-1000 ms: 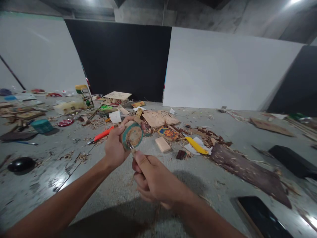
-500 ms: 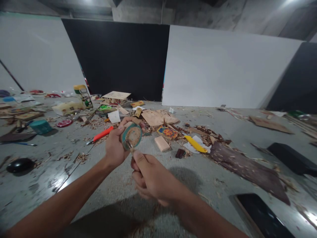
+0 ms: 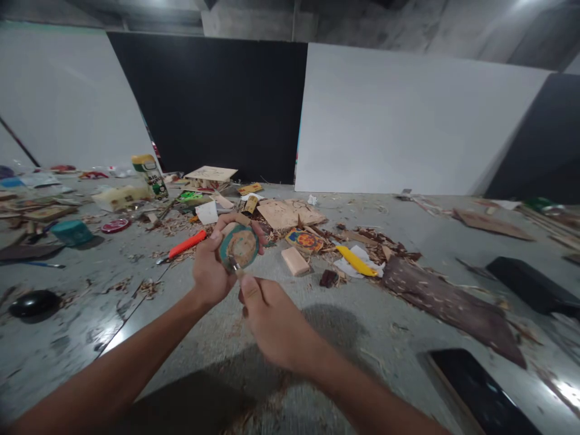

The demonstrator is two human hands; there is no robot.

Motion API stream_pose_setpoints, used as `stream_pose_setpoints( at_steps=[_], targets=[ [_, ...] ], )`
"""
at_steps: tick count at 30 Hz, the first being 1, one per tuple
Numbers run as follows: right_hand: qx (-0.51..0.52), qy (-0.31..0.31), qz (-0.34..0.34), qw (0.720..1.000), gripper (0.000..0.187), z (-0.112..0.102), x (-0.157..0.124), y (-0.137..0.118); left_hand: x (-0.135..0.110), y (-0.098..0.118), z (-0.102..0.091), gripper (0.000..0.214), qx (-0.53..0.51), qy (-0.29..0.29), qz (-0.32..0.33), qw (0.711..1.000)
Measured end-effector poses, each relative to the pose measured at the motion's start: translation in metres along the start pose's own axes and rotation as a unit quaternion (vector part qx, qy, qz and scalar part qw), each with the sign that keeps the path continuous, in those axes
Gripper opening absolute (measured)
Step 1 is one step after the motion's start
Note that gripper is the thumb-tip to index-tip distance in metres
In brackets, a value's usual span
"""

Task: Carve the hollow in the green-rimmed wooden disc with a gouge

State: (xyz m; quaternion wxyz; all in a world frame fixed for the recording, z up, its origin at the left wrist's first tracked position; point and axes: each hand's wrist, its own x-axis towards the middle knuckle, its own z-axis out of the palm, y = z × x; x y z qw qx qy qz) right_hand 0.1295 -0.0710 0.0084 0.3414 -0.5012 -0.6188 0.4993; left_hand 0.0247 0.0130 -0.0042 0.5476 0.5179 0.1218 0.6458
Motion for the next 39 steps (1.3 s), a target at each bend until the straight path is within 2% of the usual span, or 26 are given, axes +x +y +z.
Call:
stream_pose_setpoints(
  at_steps=[2, 4, 8, 10, 14, 17, 20, 24, 25, 28, 30, 32, 34, 36, 39],
  targets=[
    [-0.028, 0.055, -0.040, 0.997, 0.031, 0.000, 0.003, 0.003, 0.000, 0.000, 0.000, 0.026, -0.015, 0.002, -0.011, 1.000],
    [-0.030, 0.058, -0.041, 0.997, 0.031, 0.001, 0.002, 0.004, 0.000, 0.000, 0.001, 0.027, -0.020, 0.000, -0.008, 1.000],
    [-0.003, -0.030, 0.009, 1.000, 0.040, 0.002, -0.003, -0.002, 0.000, -0.001, 0.000, 0.027, 0.007, 0.001, 0.049, 0.999],
    [-0.023, -0.038, 0.008, 0.999, 0.042, 0.002, -0.004, -0.002, -0.001, -0.002, 0.000, 0.026, 0.018, 0.006, 0.059, 0.998],
    [-0.126, 0.082, -0.082, 0.985, 0.032, 0.002, 0.004, 0.005, -0.003, 0.003, 0.005, 0.024, 0.001, 0.011, 0.044, 0.999],
    [-0.149, 0.113, -0.099, 0.977, 0.022, 0.003, 0.006, 0.009, -0.003, 0.006, 0.008, 0.024, -0.012, 0.008, 0.042, 0.999],
    [-0.128, 0.087, -0.088, 0.984, 0.029, 0.004, 0.003, 0.004, -0.004, 0.005, 0.008, 0.024, -0.019, 0.019, 0.035, 0.999],
    [-0.055, -0.016, -0.019, 0.998, 0.040, 0.005, -0.002, -0.002, -0.004, 0.000, 0.005, 0.025, -0.015, 0.039, 0.050, 0.998],
    [-0.052, -0.014, -0.019, 0.998, 0.040, 0.005, -0.001, -0.002, -0.005, -0.001, 0.005, 0.025, -0.016, 0.040, 0.052, 0.998],
    [-0.079, 0.062, -0.065, 0.993, 0.033, 0.003, 0.003, 0.002, -0.006, -0.003, 0.004, 0.026, -0.026, 0.035, 0.042, 0.998],
    [-0.084, 0.086, -0.081, 0.989, 0.030, 0.002, 0.004, 0.004, -0.006, -0.005, 0.004, 0.027, -0.034, 0.035, 0.038, 0.998],
    [-0.074, 0.067, -0.072, 0.992, 0.033, 0.001, 0.003, 0.003, -0.006, -0.006, 0.004, 0.026, -0.037, 0.044, 0.043, 0.997],
    [-0.032, 0.011, -0.031, 0.999, 0.038, 0.001, 0.000, 0.001, -0.007, -0.008, 0.004, 0.025, -0.033, 0.062, 0.051, 0.996],
    [0.005, -0.015, -0.004, 1.000, 0.040, 0.001, -0.001, -0.001, -0.007, -0.008, 0.004, 0.025, -0.031, 0.071, 0.057, 0.995],
    [0.003, 0.037, -0.036, 0.999, 0.037, 0.003, 0.001, -0.002, -0.008, -0.008, 0.006, 0.025, -0.030, 0.065, 0.054, 0.996]
  ],
)
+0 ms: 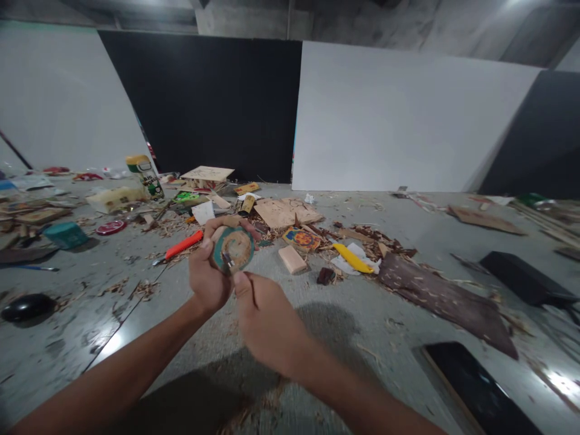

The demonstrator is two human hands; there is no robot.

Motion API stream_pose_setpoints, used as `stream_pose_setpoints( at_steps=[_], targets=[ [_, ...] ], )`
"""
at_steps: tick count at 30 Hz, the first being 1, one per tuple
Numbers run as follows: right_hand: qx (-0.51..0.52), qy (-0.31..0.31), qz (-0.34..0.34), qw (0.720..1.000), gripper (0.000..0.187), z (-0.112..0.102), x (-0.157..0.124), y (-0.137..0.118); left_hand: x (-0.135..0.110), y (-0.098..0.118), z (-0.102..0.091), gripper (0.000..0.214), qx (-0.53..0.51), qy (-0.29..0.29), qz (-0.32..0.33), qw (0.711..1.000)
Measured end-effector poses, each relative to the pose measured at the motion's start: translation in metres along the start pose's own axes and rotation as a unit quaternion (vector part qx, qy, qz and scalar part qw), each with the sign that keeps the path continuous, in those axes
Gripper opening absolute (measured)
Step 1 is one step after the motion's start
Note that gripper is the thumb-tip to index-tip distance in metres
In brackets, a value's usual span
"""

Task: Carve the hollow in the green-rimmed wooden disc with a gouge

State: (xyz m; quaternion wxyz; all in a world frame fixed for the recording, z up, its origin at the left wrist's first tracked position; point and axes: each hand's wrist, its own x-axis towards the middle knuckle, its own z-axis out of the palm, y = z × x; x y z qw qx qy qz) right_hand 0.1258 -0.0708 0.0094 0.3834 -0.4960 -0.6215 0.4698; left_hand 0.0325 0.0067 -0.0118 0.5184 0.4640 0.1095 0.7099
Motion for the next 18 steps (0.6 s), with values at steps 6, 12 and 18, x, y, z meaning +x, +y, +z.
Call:
stream_pose_setpoints(
  at_steps=[6, 12, 18],
  targets=[
    [0.035, -0.064, 0.049, 0.996, 0.041, 0.0048, -0.0006, 0.0005, -0.0005, 0.0034, 0.0038, 0.024, 0.046, 0.008, 0.044, 0.998],
    [-0.068, 0.056, -0.090, 0.992, 0.031, 0.0076, 0.0044, 0.0058, -0.0023, -0.0002, 0.0031, 0.027, 0.030, 0.006, 0.066, 0.997],
    [0.090, -0.090, 0.095, 0.987, 0.039, 0.0097, -0.0037, -0.0032, -0.0028, 0.0017, 0.0028, 0.026, 0.061, 0.013, 0.082, 0.995]
  ],
)
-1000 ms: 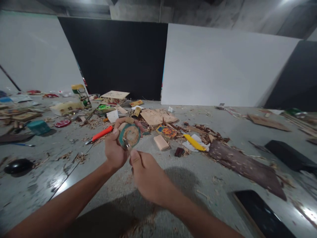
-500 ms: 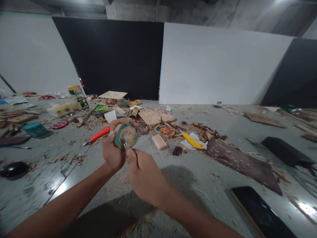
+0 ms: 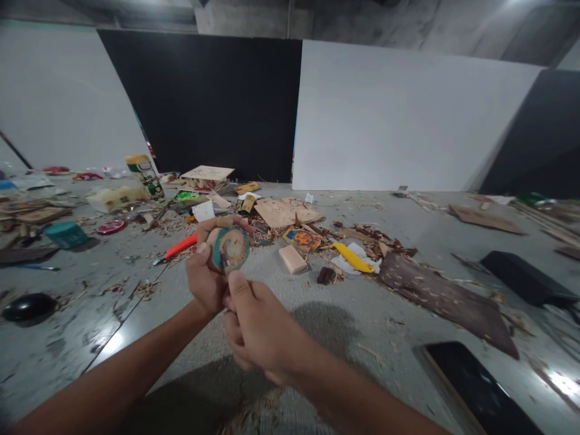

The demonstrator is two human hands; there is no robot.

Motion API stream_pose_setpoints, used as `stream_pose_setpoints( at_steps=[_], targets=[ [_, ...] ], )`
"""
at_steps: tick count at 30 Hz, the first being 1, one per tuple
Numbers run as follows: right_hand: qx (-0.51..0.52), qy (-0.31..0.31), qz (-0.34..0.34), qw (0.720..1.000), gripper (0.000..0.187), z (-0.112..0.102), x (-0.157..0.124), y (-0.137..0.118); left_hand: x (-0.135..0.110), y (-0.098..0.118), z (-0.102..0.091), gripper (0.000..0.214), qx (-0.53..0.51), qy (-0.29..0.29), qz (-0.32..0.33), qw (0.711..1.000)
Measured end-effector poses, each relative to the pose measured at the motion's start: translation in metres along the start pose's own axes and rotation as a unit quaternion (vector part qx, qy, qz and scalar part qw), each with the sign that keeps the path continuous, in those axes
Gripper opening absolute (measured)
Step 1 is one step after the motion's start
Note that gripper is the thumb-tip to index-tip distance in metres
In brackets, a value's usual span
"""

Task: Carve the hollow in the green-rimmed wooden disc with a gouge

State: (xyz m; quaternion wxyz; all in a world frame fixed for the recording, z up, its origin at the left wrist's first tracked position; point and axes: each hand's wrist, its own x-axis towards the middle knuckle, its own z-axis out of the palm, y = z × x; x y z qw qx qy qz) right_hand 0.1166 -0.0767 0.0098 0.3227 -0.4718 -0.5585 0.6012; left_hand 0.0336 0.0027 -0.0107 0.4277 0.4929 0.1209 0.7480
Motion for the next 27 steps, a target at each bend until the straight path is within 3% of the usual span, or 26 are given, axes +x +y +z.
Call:
stream_pose_setpoints(
  at_steps=[2, 4, 6, 8, 10, 12, 14, 18, 20, 22, 24, 26, 27],
  targets=[
    [-0.059, 0.045, -0.055, 0.996, 0.038, -0.002, 0.001, 0.001, 0.000, 0.001, 0.000, 0.026, -0.008, -0.007, 0.012, 1.000],
    [-0.144, 0.119, -0.145, 0.971, 0.035, -0.004, 0.003, 0.002, 0.000, 0.002, 0.001, 0.027, -0.018, -0.011, 0.030, 0.999],
    [-0.174, 0.145, -0.177, 0.958, 0.033, -0.005, 0.005, 0.001, 0.001, 0.003, 0.002, 0.028, -0.016, -0.009, 0.029, 0.999],
    [-0.106, 0.098, -0.122, 0.982, 0.036, -0.004, 0.002, -0.002, 0.002, 0.006, 0.003, 0.028, 0.000, -0.003, 0.021, 1.000],
    [0.040, 0.000, -0.015, 0.999, 0.041, -0.004, -0.003, -0.008, 0.002, 0.008, 0.003, 0.027, 0.016, -0.002, 0.017, 1.000],
    [0.186, -0.096, 0.072, 0.975, 0.045, -0.005, -0.008, -0.013, 0.002, 0.011, 0.003, 0.025, 0.023, -0.009, 0.017, 1.000],
    [0.257, -0.151, 0.095, 0.950, 0.048, -0.009, -0.010, -0.016, 0.001, 0.011, 0.002, 0.025, 0.026, -0.014, 0.018, 0.999],
    [0.301, -0.211, 0.120, 0.922, 0.050, -0.018, -0.010, -0.018, 0.000, 0.007, -0.001, 0.027, 0.023, -0.018, 0.033, 0.999],
    [0.289, -0.216, 0.139, 0.923, 0.051, -0.018, -0.009, -0.017, 0.000, 0.004, -0.002, 0.026, 0.005, -0.022, 0.043, 0.999],
    [0.205, -0.158, 0.112, 0.960, 0.049, -0.016, -0.008, -0.014, 0.001, 0.001, -0.003, 0.027, -0.008, -0.029, 0.051, 0.998],
    [0.022, -0.029, 0.002, 0.999, 0.044, -0.013, -0.005, -0.010, 0.001, -0.001, -0.002, 0.027, -0.013, -0.034, 0.055, 0.998],
    [-0.144, 0.092, -0.114, 0.979, 0.036, -0.011, -0.002, -0.006, 0.001, -0.003, -0.002, 0.027, -0.012, -0.032, 0.064, 0.997],
    [-0.188, 0.124, -0.148, 0.963, 0.033, -0.010, -0.002, -0.005, 0.001, -0.003, -0.001, 0.028, -0.013, -0.030, 0.070, 0.997]
  ],
)
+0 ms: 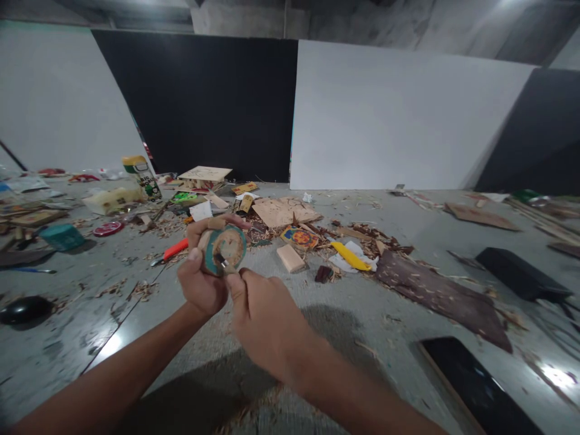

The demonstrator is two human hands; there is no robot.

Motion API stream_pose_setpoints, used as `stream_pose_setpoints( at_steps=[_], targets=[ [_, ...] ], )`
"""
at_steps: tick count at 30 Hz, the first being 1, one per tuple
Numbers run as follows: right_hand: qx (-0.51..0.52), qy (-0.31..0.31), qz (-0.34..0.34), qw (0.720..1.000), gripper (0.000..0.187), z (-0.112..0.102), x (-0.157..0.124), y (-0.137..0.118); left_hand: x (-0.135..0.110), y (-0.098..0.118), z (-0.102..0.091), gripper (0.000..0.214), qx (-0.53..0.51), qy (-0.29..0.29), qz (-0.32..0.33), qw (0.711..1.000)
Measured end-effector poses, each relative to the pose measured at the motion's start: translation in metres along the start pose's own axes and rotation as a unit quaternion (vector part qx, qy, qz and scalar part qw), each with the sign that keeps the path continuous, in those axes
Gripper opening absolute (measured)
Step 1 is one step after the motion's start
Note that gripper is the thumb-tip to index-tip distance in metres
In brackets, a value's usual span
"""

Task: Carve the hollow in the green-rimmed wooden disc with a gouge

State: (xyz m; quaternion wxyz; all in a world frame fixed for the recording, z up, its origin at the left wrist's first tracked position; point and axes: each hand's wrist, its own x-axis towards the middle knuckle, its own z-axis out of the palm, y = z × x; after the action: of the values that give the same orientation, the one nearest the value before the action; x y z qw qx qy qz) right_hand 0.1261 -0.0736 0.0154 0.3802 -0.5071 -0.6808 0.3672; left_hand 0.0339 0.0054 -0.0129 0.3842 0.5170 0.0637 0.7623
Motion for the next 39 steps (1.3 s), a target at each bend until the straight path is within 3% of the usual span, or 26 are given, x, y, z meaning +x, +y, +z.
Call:
stream_pose_setpoints(
  at_steps=[2, 4, 5, 7, 8, 9, 10, 12, 14, 16, 17, 18, 20, 21, 22, 25, 27, 29, 31, 35, 37, 39],
  targets=[
    [-0.012, 0.004, -0.009, 1.000, 0.034, -0.001, 0.000, -0.001, 0.000, 0.001, 0.001, 0.030, 0.000, 0.000, 0.008, 1.000],
    [0.080, -0.085, 0.053, 0.992, 0.039, -0.007, 0.000, -0.004, 0.000, 0.003, 0.001, 0.030, 0.003, -0.005, 0.004, 1.000],
    [0.151, -0.156, 0.100, 0.971, 0.041, -0.010, -0.001, -0.006, 0.000, 0.004, 0.001, 0.030, 0.006, -0.008, 0.005, 1.000],
    [0.284, -0.290, 0.186, 0.895, 0.043, -0.017, -0.002, -0.008, 0.000, 0.006, 0.001, 0.031, 0.009, -0.019, 0.017, 1.000],
    [0.302, -0.315, 0.202, 0.877, 0.044, -0.018, -0.002, -0.008, -0.001, 0.006, 0.001, 0.031, 0.007, -0.023, 0.020, 1.000],
    [0.288, -0.309, 0.198, 0.884, 0.044, -0.019, -0.002, -0.008, -0.001, 0.006, 0.001, 0.032, 0.003, -0.025, 0.019, 1.000],
    [0.249, -0.273, 0.183, 0.911, 0.044, -0.018, -0.002, -0.007, -0.002, 0.006, 0.002, 0.032, -0.002, -0.023, 0.014, 1.000],
    [0.150, -0.146, 0.117, 0.971, 0.040, -0.012, -0.002, -0.005, -0.003, 0.006, 0.003, 0.030, -0.013, -0.016, 0.001, 1.000],
    [0.071, -0.037, 0.038, 0.996, 0.036, -0.007, -0.002, -0.005, -0.004, 0.006, 0.004, 0.029, -0.013, -0.013, 0.000, 1.000],
    [0.082, -0.030, 0.028, 0.996, 0.037, -0.005, -0.003, -0.007, -0.003, 0.006, 0.004, 0.030, 0.001, -0.013, 0.004, 1.000],
    [0.132, -0.073, 0.066, 0.986, 0.040, -0.006, -0.003, -0.009, -0.003, 0.006, 0.003, 0.031, 0.014, -0.014, 0.007, 1.000],
    [0.209, -0.142, 0.127, 0.959, 0.042, -0.008, -0.003, -0.011, -0.003, 0.006, 0.001, 0.031, 0.024, -0.013, 0.012, 1.000],
    [0.339, -0.263, 0.233, 0.873, 0.045, -0.013, -0.004, -0.014, -0.003, 0.005, -0.001, 0.030, 0.039, -0.015, 0.022, 0.999],
    [0.363, -0.281, 0.253, 0.851, 0.046, -0.014, -0.004, -0.014, -0.003, 0.005, -0.002, 0.028, 0.042, -0.018, 0.025, 0.999],
    [0.356, -0.269, 0.249, 0.860, 0.046, -0.014, -0.004, -0.014, -0.004, 0.005, -0.002, 0.028, 0.042, -0.019, 0.026, 0.999],
    [0.195, -0.119, 0.132, 0.965, 0.044, -0.010, -0.003, -0.010, -0.004, 0.007, 0.002, 0.025, 0.004, -0.007, -0.009, 1.000],
    [0.098, -0.050, 0.058, 0.992, 0.044, -0.005, -0.002, -0.007, -0.001, 0.010, 0.004, 0.024, -0.048, 0.002, -0.063, 0.997],
    [0.093, -0.034, 0.039, 0.994, 0.044, -0.002, 0.000, -0.003, 0.006, 0.015, 0.007, 0.024, -0.089, -0.008, -0.132, 0.987],
    [0.163, -0.014, 0.051, 0.985, 0.045, -0.004, 0.001, -0.002, 0.015, 0.022, 0.008, 0.027, -0.109, -0.023, -0.200, 0.973],
    [0.349, 0.036, 0.036, 0.936, 0.044, -0.021, -0.001, -0.003, 0.028, 0.034, 0.009, 0.031, -0.145, -0.021, -0.314, 0.938],
    [0.351, 0.056, 0.012, 0.935, 0.040, -0.032, -0.003, -0.005, 0.031, 0.039, 0.008, 0.035, -0.170, -0.036, -0.367, 0.914],
    [0.291, 0.080, -0.005, 0.953, 0.032, -0.041, -0.005, -0.006, 0.030, 0.041, 0.008, 0.040, -0.197, -0.057, -0.395, 0.895]
  ],
)
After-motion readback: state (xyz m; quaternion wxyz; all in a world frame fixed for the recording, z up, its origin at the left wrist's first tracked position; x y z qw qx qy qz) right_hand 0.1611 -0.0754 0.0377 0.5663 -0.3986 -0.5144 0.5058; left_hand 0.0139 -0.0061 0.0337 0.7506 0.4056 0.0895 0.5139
